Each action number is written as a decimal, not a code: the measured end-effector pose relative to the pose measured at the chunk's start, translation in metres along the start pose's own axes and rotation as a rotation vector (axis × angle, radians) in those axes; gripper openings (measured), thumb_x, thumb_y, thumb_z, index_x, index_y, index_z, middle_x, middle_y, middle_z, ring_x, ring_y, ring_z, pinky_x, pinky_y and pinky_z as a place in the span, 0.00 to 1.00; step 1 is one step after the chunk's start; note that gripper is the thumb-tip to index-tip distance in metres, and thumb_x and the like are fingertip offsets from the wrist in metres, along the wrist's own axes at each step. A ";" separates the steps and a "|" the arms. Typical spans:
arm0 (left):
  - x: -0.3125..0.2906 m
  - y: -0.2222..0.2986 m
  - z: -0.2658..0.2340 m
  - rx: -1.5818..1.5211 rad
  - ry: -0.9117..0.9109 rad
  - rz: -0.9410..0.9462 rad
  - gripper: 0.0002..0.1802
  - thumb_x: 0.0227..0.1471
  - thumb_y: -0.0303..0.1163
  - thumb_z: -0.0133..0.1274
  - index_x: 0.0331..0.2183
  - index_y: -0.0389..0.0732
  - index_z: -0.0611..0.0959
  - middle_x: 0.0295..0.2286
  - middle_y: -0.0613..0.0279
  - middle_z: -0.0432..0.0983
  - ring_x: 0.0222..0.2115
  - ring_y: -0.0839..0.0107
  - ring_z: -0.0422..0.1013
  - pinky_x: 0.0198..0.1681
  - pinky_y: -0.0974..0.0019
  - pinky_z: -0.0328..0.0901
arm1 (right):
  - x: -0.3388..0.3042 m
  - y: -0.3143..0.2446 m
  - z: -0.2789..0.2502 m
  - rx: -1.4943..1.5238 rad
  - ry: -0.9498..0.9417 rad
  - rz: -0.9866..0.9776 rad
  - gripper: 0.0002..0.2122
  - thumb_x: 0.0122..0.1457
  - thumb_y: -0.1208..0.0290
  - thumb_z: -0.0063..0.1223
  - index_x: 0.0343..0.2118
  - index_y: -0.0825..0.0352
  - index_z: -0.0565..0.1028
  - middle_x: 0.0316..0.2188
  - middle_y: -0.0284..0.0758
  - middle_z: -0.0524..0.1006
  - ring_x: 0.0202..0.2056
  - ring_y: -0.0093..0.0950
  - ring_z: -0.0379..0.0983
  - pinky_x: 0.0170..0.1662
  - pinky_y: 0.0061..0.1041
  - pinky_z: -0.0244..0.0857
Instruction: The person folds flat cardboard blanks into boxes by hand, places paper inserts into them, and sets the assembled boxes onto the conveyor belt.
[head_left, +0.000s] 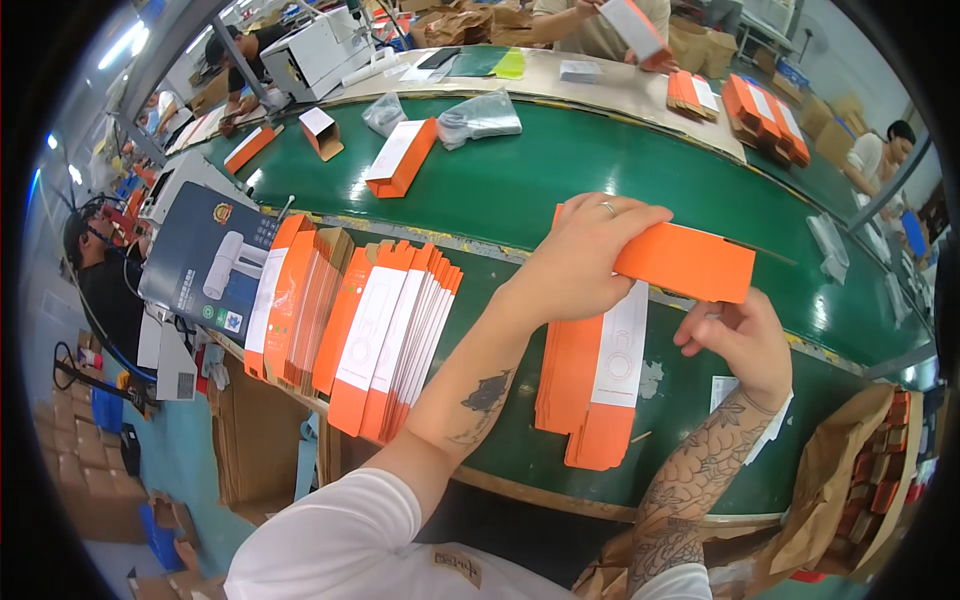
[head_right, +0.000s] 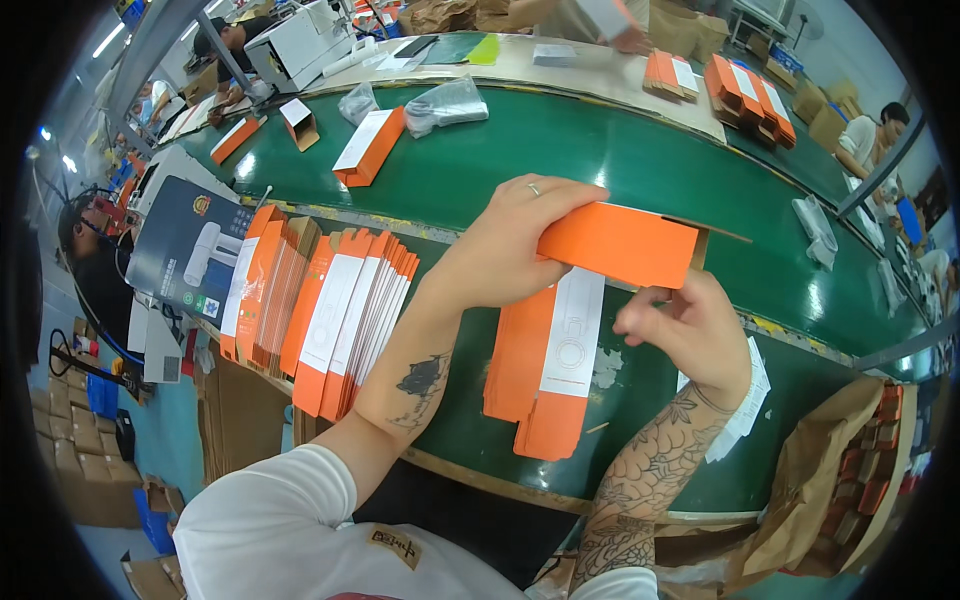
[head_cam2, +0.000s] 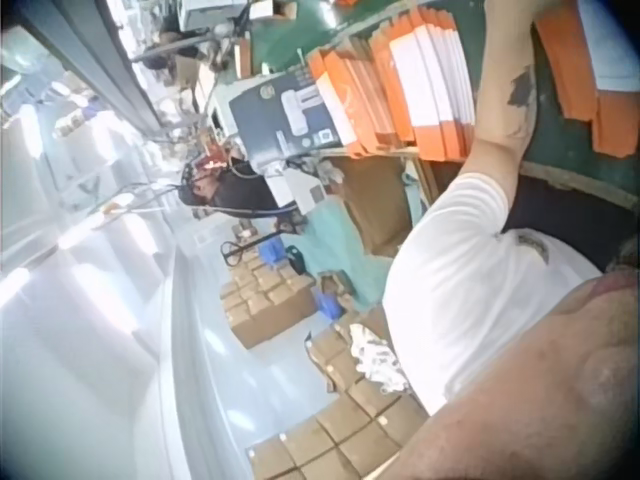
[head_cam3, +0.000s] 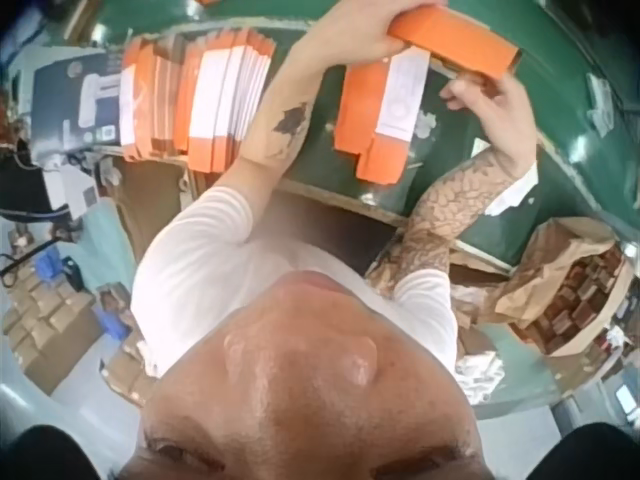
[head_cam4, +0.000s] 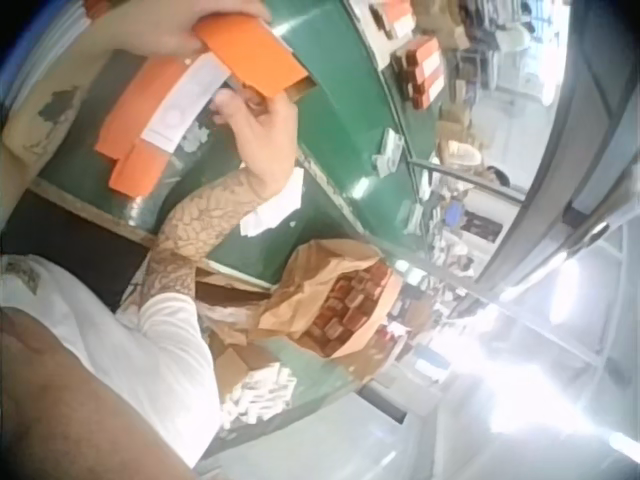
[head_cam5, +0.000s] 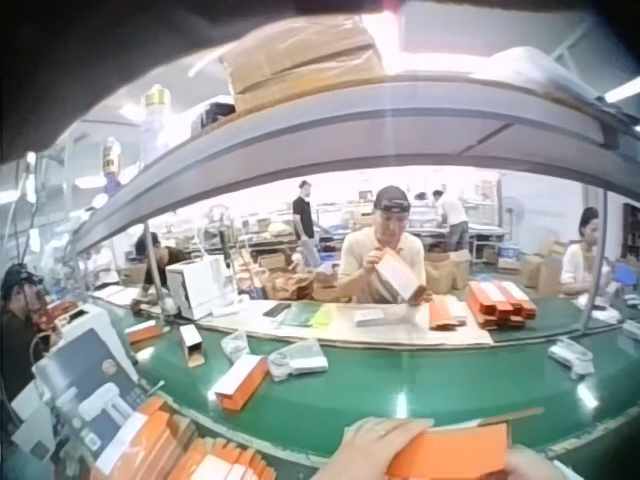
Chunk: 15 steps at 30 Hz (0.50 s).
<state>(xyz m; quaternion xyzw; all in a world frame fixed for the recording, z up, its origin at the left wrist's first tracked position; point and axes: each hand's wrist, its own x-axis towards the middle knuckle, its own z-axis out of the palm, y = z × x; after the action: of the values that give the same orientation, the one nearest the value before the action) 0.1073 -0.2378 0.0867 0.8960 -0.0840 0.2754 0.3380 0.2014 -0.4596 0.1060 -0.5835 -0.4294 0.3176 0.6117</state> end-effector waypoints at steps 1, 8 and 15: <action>0.000 0.000 0.002 -0.001 0.004 -0.003 0.33 0.38 0.18 0.54 0.51 0.41 0.75 0.49 0.55 0.72 0.52 0.54 0.65 0.61 0.52 0.52 | 0.004 -0.001 0.004 -0.060 0.098 0.097 0.11 0.58 0.73 0.59 0.41 0.74 0.75 0.27 0.35 0.79 0.26 0.23 0.77 0.28 0.20 0.72; 0.000 -0.001 -0.001 0.087 -0.033 -0.042 0.36 0.38 0.21 0.59 0.53 0.42 0.74 0.50 0.55 0.72 0.54 0.54 0.64 0.60 0.54 0.54 | 0.014 0.000 0.011 -0.133 0.200 0.193 0.12 0.58 0.67 0.61 0.36 0.72 0.75 0.24 0.34 0.77 0.25 0.25 0.76 0.29 0.23 0.72; 0.000 0.005 -0.002 0.057 -0.042 -0.157 0.38 0.41 0.25 0.60 0.57 0.41 0.69 0.52 0.49 0.69 0.55 0.51 0.62 0.59 0.54 0.57 | 0.020 0.008 0.011 -0.206 0.267 0.044 0.13 0.61 0.66 0.58 0.40 0.73 0.76 0.26 0.31 0.77 0.23 0.19 0.74 0.26 0.19 0.67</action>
<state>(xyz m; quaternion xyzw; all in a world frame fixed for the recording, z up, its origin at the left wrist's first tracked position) 0.1047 -0.2404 0.0911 0.9147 -0.0124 0.2315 0.3310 0.2014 -0.4363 0.1011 -0.6895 -0.3617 0.2047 0.5932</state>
